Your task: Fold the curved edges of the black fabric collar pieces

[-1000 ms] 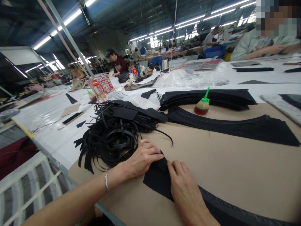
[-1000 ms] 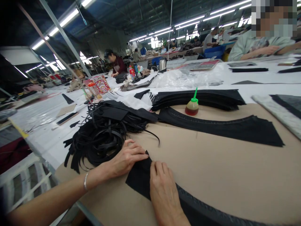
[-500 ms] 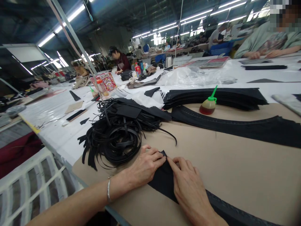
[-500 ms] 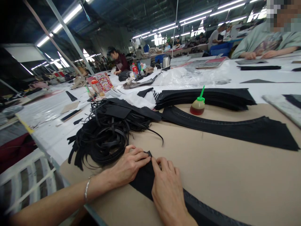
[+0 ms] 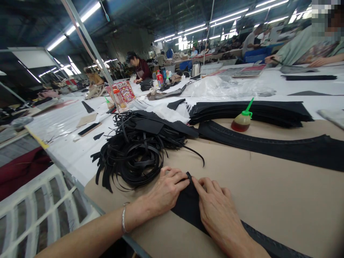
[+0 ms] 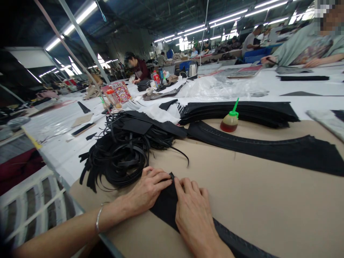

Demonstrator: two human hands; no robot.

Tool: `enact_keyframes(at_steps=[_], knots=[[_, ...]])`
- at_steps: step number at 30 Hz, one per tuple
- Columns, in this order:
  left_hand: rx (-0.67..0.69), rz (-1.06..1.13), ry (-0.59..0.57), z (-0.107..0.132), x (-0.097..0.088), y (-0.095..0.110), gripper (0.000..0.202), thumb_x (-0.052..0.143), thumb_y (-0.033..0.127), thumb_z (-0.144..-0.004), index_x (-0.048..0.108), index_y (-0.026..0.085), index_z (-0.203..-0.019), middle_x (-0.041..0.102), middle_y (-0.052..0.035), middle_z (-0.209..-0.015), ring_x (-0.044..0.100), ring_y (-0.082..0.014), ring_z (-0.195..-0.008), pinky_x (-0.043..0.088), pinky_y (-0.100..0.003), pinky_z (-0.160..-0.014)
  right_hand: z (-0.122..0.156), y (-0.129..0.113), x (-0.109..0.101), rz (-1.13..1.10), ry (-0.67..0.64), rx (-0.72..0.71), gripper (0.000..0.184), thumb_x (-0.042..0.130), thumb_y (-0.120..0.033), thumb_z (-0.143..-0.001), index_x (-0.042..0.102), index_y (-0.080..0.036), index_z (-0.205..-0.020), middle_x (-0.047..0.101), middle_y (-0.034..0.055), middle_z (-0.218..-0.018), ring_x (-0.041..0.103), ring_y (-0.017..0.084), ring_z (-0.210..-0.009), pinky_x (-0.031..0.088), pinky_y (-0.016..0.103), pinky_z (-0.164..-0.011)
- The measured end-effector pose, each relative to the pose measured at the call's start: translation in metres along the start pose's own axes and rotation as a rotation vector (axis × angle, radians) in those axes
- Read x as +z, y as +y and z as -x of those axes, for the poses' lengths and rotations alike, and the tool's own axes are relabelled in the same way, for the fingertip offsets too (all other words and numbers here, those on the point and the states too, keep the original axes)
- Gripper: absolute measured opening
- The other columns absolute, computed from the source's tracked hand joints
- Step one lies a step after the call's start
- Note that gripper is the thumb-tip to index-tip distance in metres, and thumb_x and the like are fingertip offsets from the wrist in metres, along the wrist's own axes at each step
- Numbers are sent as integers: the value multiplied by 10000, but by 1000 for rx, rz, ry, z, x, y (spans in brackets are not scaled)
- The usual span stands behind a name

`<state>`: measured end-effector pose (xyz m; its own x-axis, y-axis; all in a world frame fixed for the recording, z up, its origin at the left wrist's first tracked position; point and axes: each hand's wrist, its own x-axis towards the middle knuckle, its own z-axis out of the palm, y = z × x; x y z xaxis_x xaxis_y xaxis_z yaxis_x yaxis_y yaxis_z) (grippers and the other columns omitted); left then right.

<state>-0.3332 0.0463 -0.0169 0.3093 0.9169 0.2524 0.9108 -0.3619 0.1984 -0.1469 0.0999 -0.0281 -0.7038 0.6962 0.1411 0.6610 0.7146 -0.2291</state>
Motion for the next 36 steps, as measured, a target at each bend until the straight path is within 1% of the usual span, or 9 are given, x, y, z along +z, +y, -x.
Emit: enact_keyframes(at_steps=[8,12,17,24,27,29,31,33,36], knots=[[-55,36,-21,1,-1,1,402,430,54,-890,547,252,-1220,590,-45,-1262,473,-199,-1179,217,-435,-1003,-5,-3,-9,73,-57,-29,545,407,-76,-831,497,-229,-1346,585,63,-1088,496,234,-933,288,402,-755],[-68,37,-34,2,0,1,408,429,60,-891,544,257,-1230,589,-52,-1257,467,-210,-1183,215,-448,-999,-9,-3,-11,78,-65,-43,574,407,-80,-812,483,-229,-1361,583,62,-1078,500,233,-928,282,399,-747],[-91,5,-24,4,1,0,467,425,29,-866,538,280,-1243,551,-58,-1279,469,-216,-1175,221,-460,-988,-13,-3,-12,60,-105,-48,618,395,-89,-791,447,-214,-1393,574,72,-1091,505,244,-951,280,410,-767],[-86,-44,-22,6,-2,2,491,423,47,-876,514,288,-1293,528,-97,-1257,465,-237,-1163,243,-472,-969,-28,-15,-22,57,-176,-2,648,396,-100,-778,423,-203,-1417,587,102,-1075,518,271,-957,278,448,-812],[-94,-54,-8,6,-3,2,486,427,43,-873,535,294,-1275,524,-91,-1247,465,-238,-1144,248,-470,-962,-32,-12,-27,8,-178,12,666,424,-123,-758,422,-223,-1417,581,102,-1077,513,279,-993,297,436,-817],[-104,-55,9,7,-2,2,472,433,44,-875,559,301,-1250,523,-88,-1247,463,-240,-1136,248,-472,-959,-27,-4,-31,-59,-162,19,723,466,-147,-725,383,-241,-1436,565,92,-1131,501,273,-1035,316,418,-831],[-107,-36,14,7,-2,2,458,441,48,-880,574,308,-1234,531,-81,-1242,462,-237,-1138,245,-471,-959,-17,5,-34,-124,-150,53,747,506,-183,-726,343,-239,-1453,554,82,-1188,488,266,-1075,327,409,-864],[-109,2,18,6,-1,2,430,449,60,-893,588,311,-1213,551,-67,-1224,465,-226,-1137,237,-464,-963,-5,12,-36,-157,-152,113,691,542,-234,-767,365,-212,-1434,561,86,-1207,481,266,-1099,331,408,-890],[-143,58,52,3,1,3,331,466,111,-929,619,308,-1146,590,-31,-1175,477,-202,-1120,230,-442,-959,8,14,-39,-164,-158,171,537,575,-268,-822,464,-179,-1340,594,96,-1157,496,267,-1077,346,396,-875]])
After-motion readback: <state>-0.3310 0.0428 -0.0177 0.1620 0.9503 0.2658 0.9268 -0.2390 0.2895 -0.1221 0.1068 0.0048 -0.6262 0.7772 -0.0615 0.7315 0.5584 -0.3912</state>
